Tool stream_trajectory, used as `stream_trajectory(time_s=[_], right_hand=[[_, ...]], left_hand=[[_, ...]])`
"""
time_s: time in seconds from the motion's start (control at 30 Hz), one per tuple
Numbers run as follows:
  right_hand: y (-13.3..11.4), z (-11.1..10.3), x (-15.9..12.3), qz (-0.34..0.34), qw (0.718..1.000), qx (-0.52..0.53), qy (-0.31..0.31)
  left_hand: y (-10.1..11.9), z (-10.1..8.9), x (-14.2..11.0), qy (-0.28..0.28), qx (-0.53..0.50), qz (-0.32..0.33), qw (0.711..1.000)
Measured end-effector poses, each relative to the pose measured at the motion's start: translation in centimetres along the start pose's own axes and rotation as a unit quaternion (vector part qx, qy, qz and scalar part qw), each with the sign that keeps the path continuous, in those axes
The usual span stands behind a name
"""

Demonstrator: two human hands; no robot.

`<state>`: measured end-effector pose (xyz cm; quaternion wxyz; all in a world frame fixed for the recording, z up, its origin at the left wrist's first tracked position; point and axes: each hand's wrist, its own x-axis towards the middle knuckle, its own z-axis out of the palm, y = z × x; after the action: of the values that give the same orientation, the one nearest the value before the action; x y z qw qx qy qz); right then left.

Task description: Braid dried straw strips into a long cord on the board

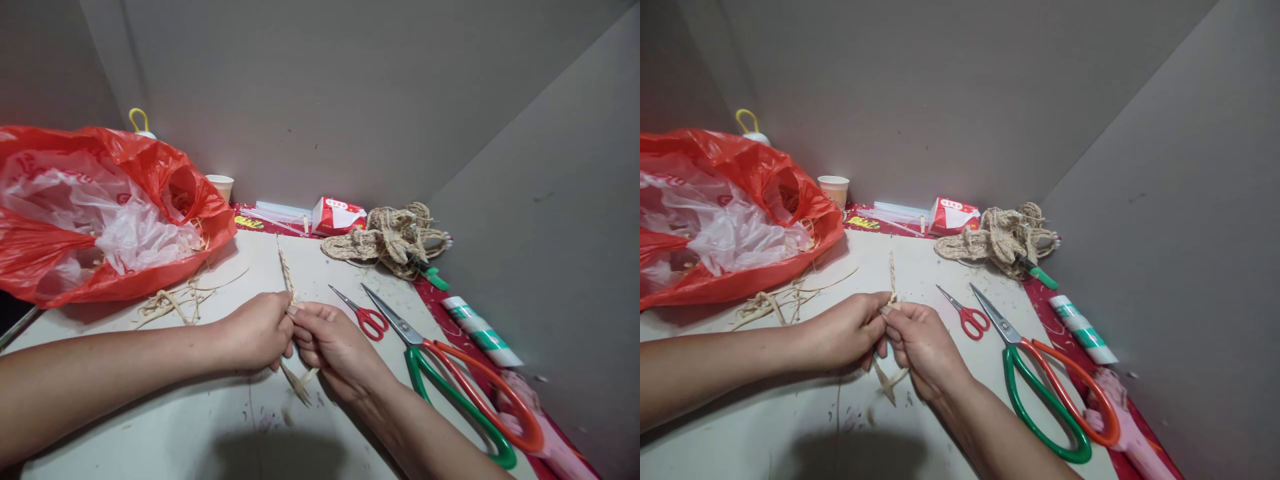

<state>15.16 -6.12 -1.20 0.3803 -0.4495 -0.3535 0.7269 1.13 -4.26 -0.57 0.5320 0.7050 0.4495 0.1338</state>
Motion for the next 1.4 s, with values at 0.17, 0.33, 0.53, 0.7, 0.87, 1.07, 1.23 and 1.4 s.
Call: stream_trajectory(time_s=[0.17, 0.33, 0.53, 0.7, 0.87, 1.07, 1.23, 1.4], right_hand=[[-0.1, -0.2, 0.0, -0.012, 1.000, 0.013, 0.011], [-0.6, -0.7, 0.1, 0.005, 0.999, 0.038, -0.017], [-0.8, -1.7, 0.5, 0.026, 0.998, 0.037, -0.040], [-1.2, -2.2, 0.6, 0.042, 0.997, 0.021, -0.058], [-1.4, -2.8, 0.9, 0.064, 0.995, -0.021, -0.068], [-1.4, -3.2, 0.8, 0.030, 0.989, -0.126, -0.065], [-1.6, -3.5, 0.8, -0.005, 0.975, -0.216, -0.060], [-2.0, -3.7, 0.7, -0.030, 0.951, -0.302, -0.062]], left_hand=[[0.9, 0.0, -0.6, -0.016, -0.014, -0.001, 1.000], [1.9, -2.7, -0.4, -0.050, 0.006, -0.032, 0.998], [0.8, -2.8, 1.5, 0.061, -0.166, -0.014, 0.984], [0.6, -1.4, 1.7, -0.008, -0.308, -0.096, 0.947], [0.5, -1.6, 1.4, -0.003, -0.184, -0.048, 0.982], [0.0, -2.0, 1.5, 0.019, 0.028, 0.055, 0.998], [0.0, -2.1, 1.8, -0.004, 0.041, 0.046, 0.998], [0.3, -2.1, 1.9, -0.041, -0.080, 0.004, 0.996]])
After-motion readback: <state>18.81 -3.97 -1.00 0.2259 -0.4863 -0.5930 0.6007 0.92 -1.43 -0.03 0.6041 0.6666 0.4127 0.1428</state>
